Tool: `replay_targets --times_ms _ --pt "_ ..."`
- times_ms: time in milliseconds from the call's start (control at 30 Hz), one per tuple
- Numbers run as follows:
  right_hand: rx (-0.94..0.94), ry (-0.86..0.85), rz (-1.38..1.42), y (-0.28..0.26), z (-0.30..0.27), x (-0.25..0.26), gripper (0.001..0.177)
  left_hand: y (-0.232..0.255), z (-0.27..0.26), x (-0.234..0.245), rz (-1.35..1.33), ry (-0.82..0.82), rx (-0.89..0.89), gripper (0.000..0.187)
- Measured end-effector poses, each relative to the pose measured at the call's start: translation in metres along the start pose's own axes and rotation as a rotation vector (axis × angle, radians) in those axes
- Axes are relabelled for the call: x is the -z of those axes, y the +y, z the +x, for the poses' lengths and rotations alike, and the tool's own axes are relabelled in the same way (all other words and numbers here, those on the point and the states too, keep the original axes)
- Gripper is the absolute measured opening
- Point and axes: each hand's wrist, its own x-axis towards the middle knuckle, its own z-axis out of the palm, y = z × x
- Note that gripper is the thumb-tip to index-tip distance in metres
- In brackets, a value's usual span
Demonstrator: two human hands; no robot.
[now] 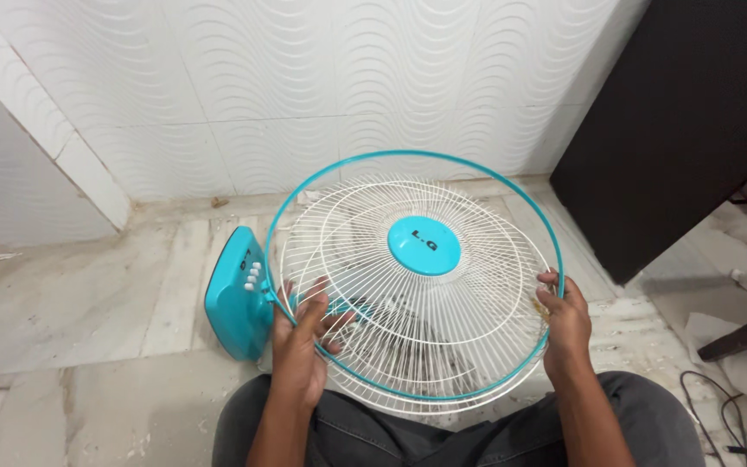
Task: The person assembles a teal LG pedestal fan by attaching the front and rear wire cages to the fan head. They use a yellow screwdriver to tighten the screws securing the cages.
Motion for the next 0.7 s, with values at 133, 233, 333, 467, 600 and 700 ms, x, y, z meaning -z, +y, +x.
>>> replay_targets --times_ms 133,233,333,467,600,700 --pt "-0.097 -0.024 -0.074 0.000 0.000 0.004 0.014 0.008 -0.010 -0.004 -0.194 -0.048 0.004 0.079" --pt "-0.004 -0.005 -0.236 -0.006 -0.002 0.008 0.011 0.006 -0.015 -0.003 -0.229 -0.062 0.002 0.078" --pt "0.037 -0.018 -0.157 -0.021 -0.002 0.003 0.009 0.004 -0.020 0.003 -0.305 -0.074 -0.027 0.076" --pt "0.161 -0.157 0.041 -0.041 -0.003 -0.016 0.009 0.013 -0.023 0.024 -0.282 -0.012 -0.081 0.069" --pt "0.166 -0.261 0.095 -0.050 -0.023 -0.061 0.013 0.039 -0.026 0.072 -0.223 0.006 -0.212 0.071" --pt "0.207 -0.322 0.045 -0.055 -0.048 -0.113 0.015 0.067 -0.028 0.119 -0.248 0.029 -0.304 0.070"
